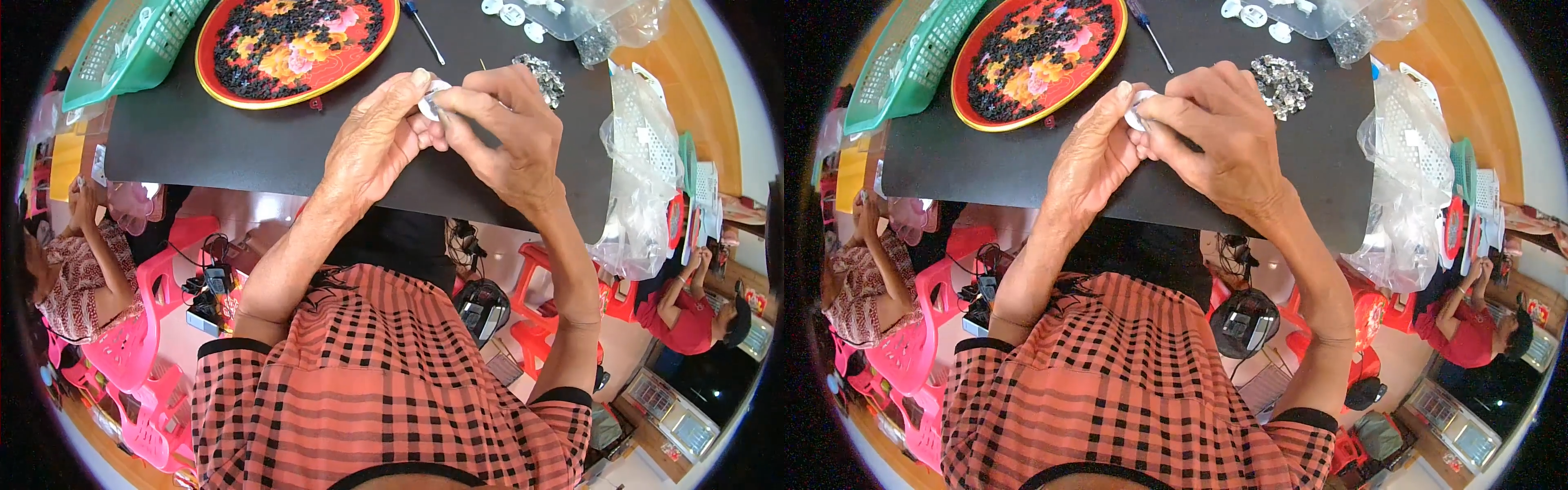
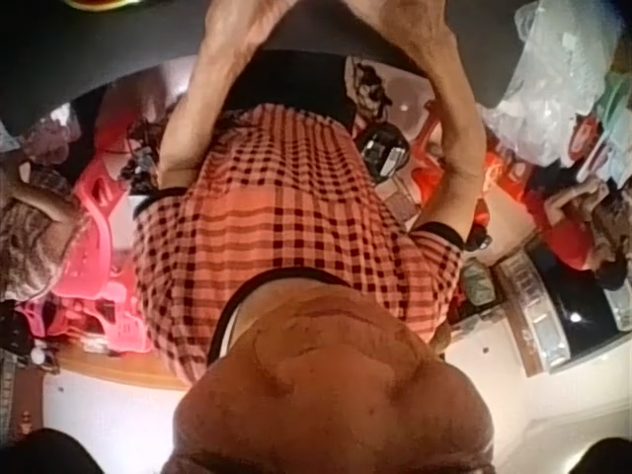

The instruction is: The person assembles small components by picking up metal pieces and inserting them into white plastic bases by hand.

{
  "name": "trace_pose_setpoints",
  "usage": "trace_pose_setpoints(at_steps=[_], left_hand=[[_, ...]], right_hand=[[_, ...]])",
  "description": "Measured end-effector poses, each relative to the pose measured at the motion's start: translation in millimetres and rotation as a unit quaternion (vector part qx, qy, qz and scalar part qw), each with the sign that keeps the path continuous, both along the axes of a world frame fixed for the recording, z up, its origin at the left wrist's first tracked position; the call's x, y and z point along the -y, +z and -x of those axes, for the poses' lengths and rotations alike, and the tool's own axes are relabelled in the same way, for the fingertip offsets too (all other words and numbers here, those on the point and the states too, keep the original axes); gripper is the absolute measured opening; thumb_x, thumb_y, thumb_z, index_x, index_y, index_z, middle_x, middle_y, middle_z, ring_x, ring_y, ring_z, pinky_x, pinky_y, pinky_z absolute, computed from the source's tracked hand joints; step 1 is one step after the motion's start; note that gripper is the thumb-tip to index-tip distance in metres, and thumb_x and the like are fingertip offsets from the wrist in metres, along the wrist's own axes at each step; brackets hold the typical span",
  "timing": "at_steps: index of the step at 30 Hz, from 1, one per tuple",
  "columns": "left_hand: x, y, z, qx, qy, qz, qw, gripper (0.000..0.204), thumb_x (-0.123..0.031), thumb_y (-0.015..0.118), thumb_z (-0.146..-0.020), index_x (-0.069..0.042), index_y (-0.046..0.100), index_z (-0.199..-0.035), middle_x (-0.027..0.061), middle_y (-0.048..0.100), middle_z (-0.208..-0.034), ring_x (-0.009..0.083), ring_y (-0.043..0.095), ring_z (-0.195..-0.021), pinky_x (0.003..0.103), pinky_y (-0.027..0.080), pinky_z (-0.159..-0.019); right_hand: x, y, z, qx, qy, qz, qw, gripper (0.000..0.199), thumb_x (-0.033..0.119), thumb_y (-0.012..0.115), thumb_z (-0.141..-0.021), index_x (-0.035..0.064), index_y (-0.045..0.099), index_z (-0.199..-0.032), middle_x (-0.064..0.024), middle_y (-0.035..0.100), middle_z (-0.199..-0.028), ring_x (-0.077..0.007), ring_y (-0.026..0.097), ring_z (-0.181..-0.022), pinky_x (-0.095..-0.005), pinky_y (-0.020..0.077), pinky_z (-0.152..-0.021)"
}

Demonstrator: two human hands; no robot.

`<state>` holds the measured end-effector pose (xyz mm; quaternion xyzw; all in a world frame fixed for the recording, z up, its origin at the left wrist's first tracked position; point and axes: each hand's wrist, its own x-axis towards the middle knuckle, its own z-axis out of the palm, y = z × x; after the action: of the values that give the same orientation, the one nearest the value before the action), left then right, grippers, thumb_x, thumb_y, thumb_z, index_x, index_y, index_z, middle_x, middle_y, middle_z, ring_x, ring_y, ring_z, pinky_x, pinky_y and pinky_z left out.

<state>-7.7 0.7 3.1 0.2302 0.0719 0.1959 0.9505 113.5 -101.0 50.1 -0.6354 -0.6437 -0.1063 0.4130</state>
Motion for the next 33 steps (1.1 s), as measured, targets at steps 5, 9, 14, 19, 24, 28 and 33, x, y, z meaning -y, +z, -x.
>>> trace_pose_setpoints(at_steps=[5, 9, 14, 19, 24, 28, 33], left_hand=[[2.0, -0.7, -0.5, -0.016, 0.012, -0.002, 1.000, 0.026, -0.023, 0.054, -0.093, 0.001, 0.055, -0.102, 0.0071, 0.057, -0.088, 0.0134, 0.055, -0.075, 0.028, 0.048, -0.067], [2.5, 1.0, 1.0, -0.035, 0.029, -0.059, 0.997, 0.026, -0.024, 0.055, -0.093, 0.001, 0.057, -0.101, 0.0059, 0.058, -0.086, 0.0126, 0.055, -0.074, 0.028, 0.048, -0.067], [3.9, 4.2, -0.1, -0.034, 0.008, -0.070, 0.997, 0.025, -0.023, 0.056, -0.092, 0.000, 0.058, -0.098, 0.0057, 0.058, -0.081, 0.0133, 0.056, -0.071, 0.028, 0.048, -0.067], [2.8, 1.8, -0.6, -0.036, 0.006, -0.073, 0.997, 0.024, -0.024, 0.055, -0.092, 0.000, 0.058, -0.095, 0.0061, 0.059, -0.080, 0.0140, 0.056, -0.071, 0.028, 0.048, -0.067], [3.9, -0.5, -1.2, -0.023, 0.006, -0.070, 0.997, 0.029, -0.025, 0.055, -0.092, 0.002, 0.055, -0.105, 0.0089, 0.058, -0.083, 0.0157, 0.056, -0.069, 0.031, 0.049, -0.064], [2.9, -1.1, -0.6, -0.022, 0.001, -0.078, 0.997, 0.029, -0.025, 0.056, -0.092, 0.002, 0.055, -0.104, 0.0082, 0.058, -0.084, 0.0152, 0.056, -0.070, 0.031, 0.049, -0.064], [6.4, 4.3, 0.2, -0.054, 0.024, -0.066, 0.996, 0.022, -0.023, 0.058, -0.091, -0.002, 0.059, -0.096, 0.0052, 0.060, -0.083, 0.0130, 0.057, -0.070, 0.029, 0.049, -0.067]], right_hand=[[-3.6, 0.6, -3.4, 0.086, 0.013, -0.007, 0.996, 0.023, 0.010, 0.073, -0.063, 0.0129, 0.064, -0.083, 0.0022, 0.055, -0.075, -0.0173, 0.051, -0.069, -0.0307, 0.0365, -0.061], [-5.4, 6.0, -4.2, 0.127, 0.021, -0.001, 0.992, 0.022, 0.009, 0.073, -0.064, 0.0127, 0.064, -0.084, 0.0020, 0.055, -0.076, -0.0174, 0.052, -0.070, -0.0306, 0.0368, -0.061], [4.5, -9.6, -10.3, -0.119, 0.038, 0.050, 0.991, 0.022, 0.008, 0.073, -0.067, 0.0120, 0.067, -0.088, -0.0012, 0.059, -0.076, -0.0185, 0.054, -0.070, -0.0299, 0.0399, -0.063], [9.4, 0.1, -6.0, -0.034, 0.002, 0.077, 0.996, 0.021, 0.002, 0.070, -0.070, 0.0103, 0.068, -0.089, -0.0036, 0.062, -0.075, -0.0172, 0.058, -0.069, -0.0284, 0.0461, -0.064], [10.6, 4.0, -11.1, -0.113, 0.020, 0.042, 0.993, 0.020, 0.003, 0.068, -0.070, 0.0092, 0.067, -0.089, -0.0042, 0.063, -0.079, -0.0194, 0.059, -0.074, -0.0300, 0.0478, -0.068], [8.5, 4.7, -5.0, -0.028, 0.015, 0.055, 0.998, 0.019, 0.007, 0.070, -0.068, 0.0115, 0.066, -0.086, -0.0020, 0.061, -0.079, -0.0199, 0.057, -0.075, -0.0314, 0.0439, -0.067], [5.2, 6.3, -5.6, 0.093, 0.013, 0.034, 0.995, 0.022, 0.014, 0.072, -0.066, 0.0117, 0.064, -0.086, 0.0004, 0.054, -0.076, -0.0189, 0.051, -0.073, -0.0323, 0.0385, -0.067]])
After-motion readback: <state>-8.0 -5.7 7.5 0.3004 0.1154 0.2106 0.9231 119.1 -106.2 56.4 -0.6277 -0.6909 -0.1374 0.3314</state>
